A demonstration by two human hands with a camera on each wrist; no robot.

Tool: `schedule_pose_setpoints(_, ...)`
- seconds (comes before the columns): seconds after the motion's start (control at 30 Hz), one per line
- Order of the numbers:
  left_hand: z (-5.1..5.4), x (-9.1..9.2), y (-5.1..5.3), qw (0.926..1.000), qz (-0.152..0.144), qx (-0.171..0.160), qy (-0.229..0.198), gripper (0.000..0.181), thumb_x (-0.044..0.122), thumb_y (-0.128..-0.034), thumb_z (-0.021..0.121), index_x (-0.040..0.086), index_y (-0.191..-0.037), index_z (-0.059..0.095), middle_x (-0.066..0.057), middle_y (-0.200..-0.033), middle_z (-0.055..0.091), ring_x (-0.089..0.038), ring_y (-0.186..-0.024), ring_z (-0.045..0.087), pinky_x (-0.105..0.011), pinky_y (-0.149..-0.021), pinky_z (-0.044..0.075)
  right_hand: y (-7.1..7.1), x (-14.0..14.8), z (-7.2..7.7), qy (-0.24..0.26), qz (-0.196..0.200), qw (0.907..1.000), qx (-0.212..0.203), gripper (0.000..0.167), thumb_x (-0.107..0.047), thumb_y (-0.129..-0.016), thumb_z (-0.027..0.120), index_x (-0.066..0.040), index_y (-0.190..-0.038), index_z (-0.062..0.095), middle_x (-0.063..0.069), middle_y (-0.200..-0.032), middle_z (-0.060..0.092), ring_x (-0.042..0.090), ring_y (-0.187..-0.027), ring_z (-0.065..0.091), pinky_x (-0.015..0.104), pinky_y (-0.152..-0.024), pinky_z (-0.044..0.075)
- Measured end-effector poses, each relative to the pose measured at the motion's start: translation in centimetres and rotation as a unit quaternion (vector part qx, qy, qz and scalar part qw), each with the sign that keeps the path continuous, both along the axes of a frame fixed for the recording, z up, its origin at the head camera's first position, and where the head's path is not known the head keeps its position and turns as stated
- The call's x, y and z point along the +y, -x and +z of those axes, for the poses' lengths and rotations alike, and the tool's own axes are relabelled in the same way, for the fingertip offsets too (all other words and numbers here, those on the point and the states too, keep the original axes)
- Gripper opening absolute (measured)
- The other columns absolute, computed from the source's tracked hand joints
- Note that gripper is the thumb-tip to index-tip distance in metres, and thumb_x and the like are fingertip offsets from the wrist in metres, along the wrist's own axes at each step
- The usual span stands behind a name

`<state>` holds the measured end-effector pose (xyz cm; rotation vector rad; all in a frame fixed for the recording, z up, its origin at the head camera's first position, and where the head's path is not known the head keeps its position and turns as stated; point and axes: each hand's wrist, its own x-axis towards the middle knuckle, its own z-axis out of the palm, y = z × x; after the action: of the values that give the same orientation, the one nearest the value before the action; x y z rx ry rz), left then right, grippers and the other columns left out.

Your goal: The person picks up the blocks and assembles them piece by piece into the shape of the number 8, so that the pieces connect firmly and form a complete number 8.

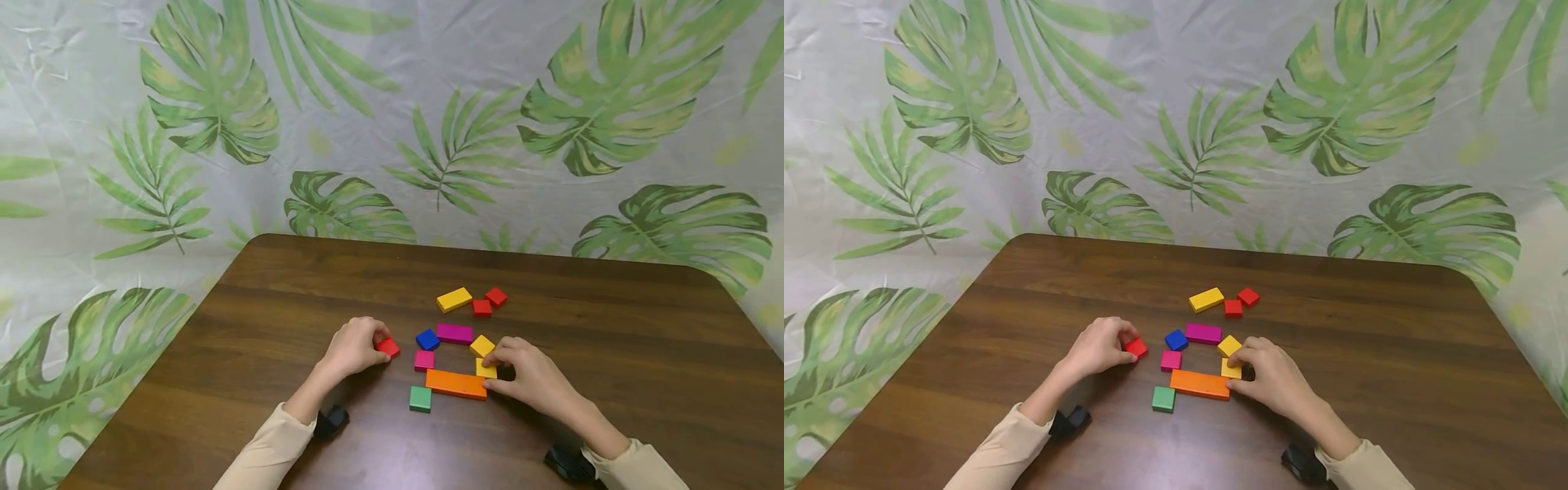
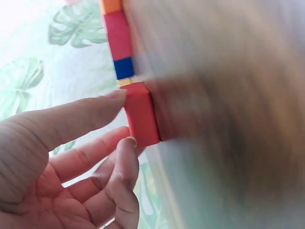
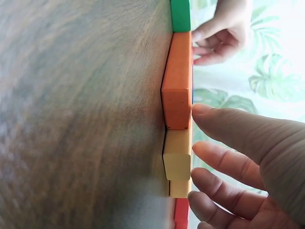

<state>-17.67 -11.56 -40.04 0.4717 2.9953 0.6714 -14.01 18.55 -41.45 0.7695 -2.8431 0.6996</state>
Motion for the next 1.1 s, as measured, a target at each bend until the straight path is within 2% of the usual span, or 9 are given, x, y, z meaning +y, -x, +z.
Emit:
schedule_pose_setpoints(0.27, 0.3, -0.5, -1.5, 0.9999, -0.009, -0.010, -0.007, 0.026, 0.017, -0.0669, 0.082, 0.013, -0.089, 0.069, 0.002, -0.074, 0.063, -0.008, -0.064, 0.051, -0.024, -0.055, 0.038, 0.0, -0.2, 0.0, 0.001, 0.005, 1.0000, 0.000, 0.021, -0.027, -0.070, 0.081, -0.019, -0.085, 0.068, -0.009, -0.084, 0.059, 0.005, -0.075, 0.050, 0.021, -0.067, 0.046)
schedule_pose_setpoints(0.57, 0.2, -1.3, -2.9, 0.9991, 0.004, -0.031, -0.027, 0.027, 0.015, -0.0640, 0.083, 0.011, -0.085, 0.067, 0.002, -0.074, 0.067, -0.007, -0.065, 0.055, -0.024, -0.057, 0.041, 0.1, -0.3, -0.1, -0.004, 0.005, 1.0000, 0.003, 0.021, -0.027, -0.070, 0.081, -0.019, -0.085, 0.068, -0.009, -0.083, 0.059, 0.004, -0.074, 0.049, 0.021, -0.066, 0.046)
schedule_pose_setpoints(0.87, 0.1, -1.5, -4.4, 0.9972, -0.037, -0.048, -0.042, 0.025, 0.016, -0.0623, 0.085, 0.012, -0.078, 0.065, 0.003, -0.070, 0.066, -0.004, -0.060, 0.052, -0.021, -0.055, 0.039, -0.2, -0.1, 0.0, -0.007, 0.000, 1.0000, 0.004, 0.021, -0.026, -0.070, 0.081, -0.019, -0.085, 0.069, -0.009, -0.082, 0.058, 0.005, -0.075, 0.050, 0.021, -0.066, 0.046)
schedule_pose_setpoints(1.1, 0.4, -1.4, -5.8, 0.9966, -0.056, -0.056, -0.023, 0.026, 0.021, -0.0604, 0.085, 0.016, -0.071, 0.062, 0.006, -0.064, 0.062, -0.002, -0.057, 0.048, -0.022, -0.052, 0.038, -0.2, -0.1, 0.2, -0.013, 0.000, 0.9999, 0.005, 0.021, -0.028, -0.071, 0.081, -0.019, -0.086, 0.069, -0.009, -0.083, 0.059, 0.006, -0.075, 0.051, 0.022, -0.067, 0.047)
